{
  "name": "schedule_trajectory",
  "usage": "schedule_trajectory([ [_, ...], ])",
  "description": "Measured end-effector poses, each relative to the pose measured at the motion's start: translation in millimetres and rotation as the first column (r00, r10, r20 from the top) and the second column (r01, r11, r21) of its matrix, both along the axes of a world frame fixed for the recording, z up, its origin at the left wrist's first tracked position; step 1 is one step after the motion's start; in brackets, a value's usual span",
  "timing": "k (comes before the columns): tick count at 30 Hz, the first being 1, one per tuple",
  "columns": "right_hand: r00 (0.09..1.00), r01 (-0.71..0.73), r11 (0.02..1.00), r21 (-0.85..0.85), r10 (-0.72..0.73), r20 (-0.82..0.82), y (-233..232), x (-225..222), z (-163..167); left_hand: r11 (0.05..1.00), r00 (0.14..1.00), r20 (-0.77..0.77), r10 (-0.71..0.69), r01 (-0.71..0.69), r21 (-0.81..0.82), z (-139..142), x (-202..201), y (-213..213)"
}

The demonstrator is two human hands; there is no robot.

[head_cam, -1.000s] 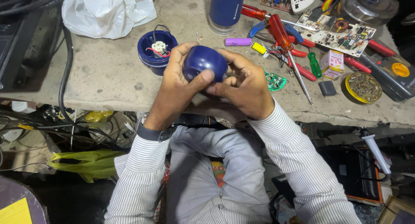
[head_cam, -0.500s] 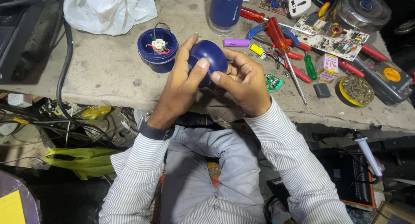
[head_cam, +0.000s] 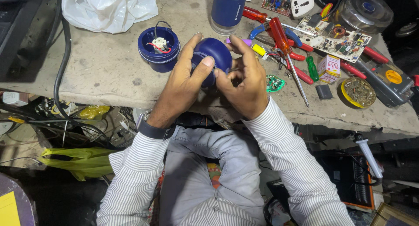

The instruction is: The person reassembles a small blue plastic appliance base at a cluttered workbench. They fit a green circuit board into the round housing, place a white gear plate on top, insert small screws, and press the parts together by hand while turning the housing over.

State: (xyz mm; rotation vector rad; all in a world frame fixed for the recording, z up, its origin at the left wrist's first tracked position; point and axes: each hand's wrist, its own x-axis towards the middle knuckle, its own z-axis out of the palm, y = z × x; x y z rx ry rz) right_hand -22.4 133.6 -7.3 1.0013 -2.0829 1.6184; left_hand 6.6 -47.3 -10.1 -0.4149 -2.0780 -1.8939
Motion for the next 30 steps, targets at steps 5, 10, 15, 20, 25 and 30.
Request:
schedule_trajectory([
  [5,0.911,0.217,0.952,0.217,-0.117,-0.396,2,3,3,0.999,0.997,-0.068,0.032,-0.034,-0.037,-4,-5,-1],
  [10,0.961,0.124,0.97,0.209,-0.065,-0.269,2,0,1,0.979,0.98,-0.105,0.17,-0.181,-0.098,-12,-11,12],
  [15,0.985,-0.112,0.994,-0.001,0.111,0.129,5,-4,-3,0.942,0.953,-0.119,0.28,-0.297,-0.154,-17,-13,23],
  [20,0.945,-0.213,0.969,-0.123,0.236,0.226,8,-8,-4,0.939,0.946,-0.081,0.314,-0.322,-0.12,-13,-12,28],
  [25,0.984,-0.149,0.989,0.014,0.147,0.105,11,-8,-2,0.929,0.933,-0.113,0.343,-0.354,-0.107,-14,-6,34],
  [30,0.974,-0.158,0.982,-0.107,0.173,0.148,5,-6,-5,0.947,0.939,-0.199,0.281,-0.305,-0.1,-17,-6,32],
])
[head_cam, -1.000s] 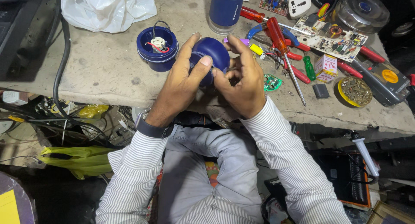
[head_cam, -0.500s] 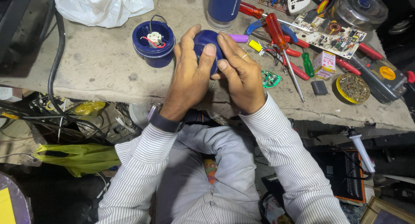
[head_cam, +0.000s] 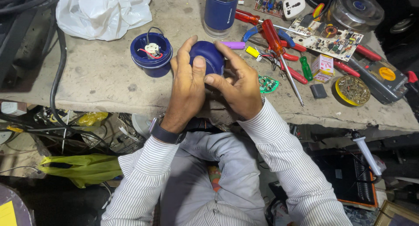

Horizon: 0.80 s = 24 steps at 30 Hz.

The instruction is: The person reassembles a small blue plastic appliance base at a cluttered workbench. They fit a green circuit board into the round housing, place a white gear plate on top, insert small screws, and press the parts together by hand while turning the housing over.

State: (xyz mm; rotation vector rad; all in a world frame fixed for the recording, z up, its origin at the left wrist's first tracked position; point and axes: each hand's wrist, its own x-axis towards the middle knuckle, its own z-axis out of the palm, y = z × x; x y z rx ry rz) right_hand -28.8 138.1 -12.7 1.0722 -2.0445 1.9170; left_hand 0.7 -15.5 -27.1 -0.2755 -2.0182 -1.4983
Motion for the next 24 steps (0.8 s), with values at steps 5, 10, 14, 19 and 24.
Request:
schedule_trajectory([
  [5,0.991,0.082,0.996,0.045,-0.086,0.102,0,-3,-6,0.998,0.998,-0.027,0.056,-0.057,-0.03,-5,0,3],
  [10,0.993,0.081,0.996,-0.044,-0.077,0.093,-2,-5,-13,0.996,0.996,-0.031,0.087,-0.087,-0.004,-7,2,12],
  [14,0.977,-0.05,0.984,-0.17,0.084,0.195,2,-14,-9,0.993,0.996,-0.019,-0.092,0.093,0.075,1,2,-2],
  [19,0.848,-0.073,0.963,-0.26,0.198,0.492,20,-25,0,0.858,0.856,0.171,-0.487,0.434,0.274,10,2,-35],
  [24,0.855,-0.157,0.968,-0.195,0.232,0.463,18,-23,-3,0.929,0.889,0.282,-0.361,0.318,0.187,4,-3,-32],
])
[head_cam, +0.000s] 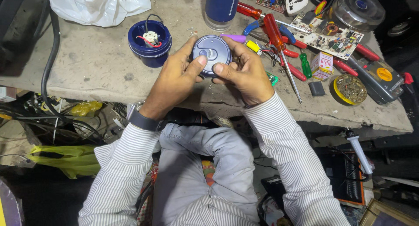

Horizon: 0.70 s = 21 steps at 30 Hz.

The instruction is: The person reassembles a small blue plastic appliance base at a cluttered workbench. They fit a green circuit board into the round housing, place a white gear plate on top, insert small screws, and press the parts together by hand while turning the housing over.

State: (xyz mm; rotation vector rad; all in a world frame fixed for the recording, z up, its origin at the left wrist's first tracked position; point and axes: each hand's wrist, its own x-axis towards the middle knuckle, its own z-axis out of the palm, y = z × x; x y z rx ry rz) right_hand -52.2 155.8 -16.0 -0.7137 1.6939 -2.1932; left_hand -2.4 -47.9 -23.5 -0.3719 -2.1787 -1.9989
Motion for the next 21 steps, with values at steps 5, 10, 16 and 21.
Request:
schedule_trajectory([
  [5,0.993,0.114,0.993,0.043,-0.115,0.02,-5,0,-3,0.996,0.99,-0.108,0.091,-0.093,-0.017,-5,-6,7],
  [10,0.956,0.073,0.997,0.007,-0.068,-0.286,-5,2,4,0.961,0.987,-0.158,-0.021,0.063,0.269,5,1,1],
  [16,0.716,0.451,0.833,0.321,-0.122,-0.688,6,21,27,0.979,0.838,-0.537,0.095,-0.176,-0.103,23,36,-15],
  [21,0.586,0.625,0.619,0.476,0.03,-0.809,4,44,17,0.684,0.672,-0.734,0.102,-0.583,-0.438,22,53,-16],
])
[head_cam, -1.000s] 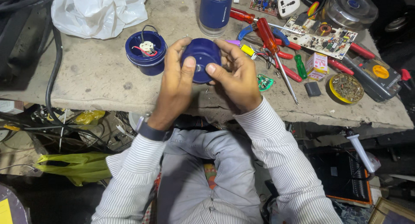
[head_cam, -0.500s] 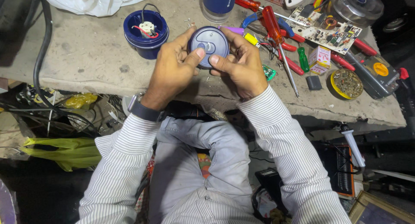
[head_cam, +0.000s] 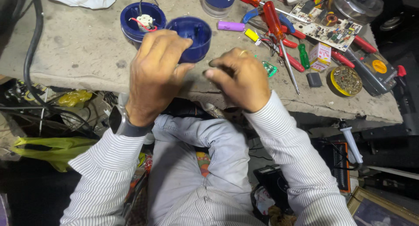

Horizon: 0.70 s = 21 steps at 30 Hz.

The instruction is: The person reassembles a small blue plastic appliance base at a cluttered workbench. They fit a green circuit board into the round housing, place a white gear plate on top, insert small screws, and press the parts together by hand while turning the housing over.

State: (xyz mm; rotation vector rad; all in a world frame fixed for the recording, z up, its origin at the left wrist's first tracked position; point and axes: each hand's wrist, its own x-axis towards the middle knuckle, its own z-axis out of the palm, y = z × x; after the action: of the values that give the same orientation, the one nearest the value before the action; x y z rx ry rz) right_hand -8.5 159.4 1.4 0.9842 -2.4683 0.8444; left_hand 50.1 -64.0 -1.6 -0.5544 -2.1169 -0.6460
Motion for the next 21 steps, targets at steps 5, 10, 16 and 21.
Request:
schedule_trajectory([
  [5,0.998,-0.056,0.998,-0.013,0.056,0.026,-9,-3,-15,0.999,1.0,0.026,0.008,-0.007,-0.046,-4,5,5],
  [10,0.997,0.071,0.997,-0.027,-0.072,-0.034,5,-46,6,0.989,0.991,0.023,0.129,-0.13,0.074,-5,9,4],
  [16,0.995,0.1,0.992,-0.074,-0.1,0.006,19,-66,18,0.968,0.957,0.198,0.214,-0.235,0.091,-8,-7,24],
  [21,0.997,0.04,0.999,0.017,-0.039,-0.064,8,-79,12,0.968,0.986,0.087,0.143,-0.158,0.197,-17,-17,33],
])
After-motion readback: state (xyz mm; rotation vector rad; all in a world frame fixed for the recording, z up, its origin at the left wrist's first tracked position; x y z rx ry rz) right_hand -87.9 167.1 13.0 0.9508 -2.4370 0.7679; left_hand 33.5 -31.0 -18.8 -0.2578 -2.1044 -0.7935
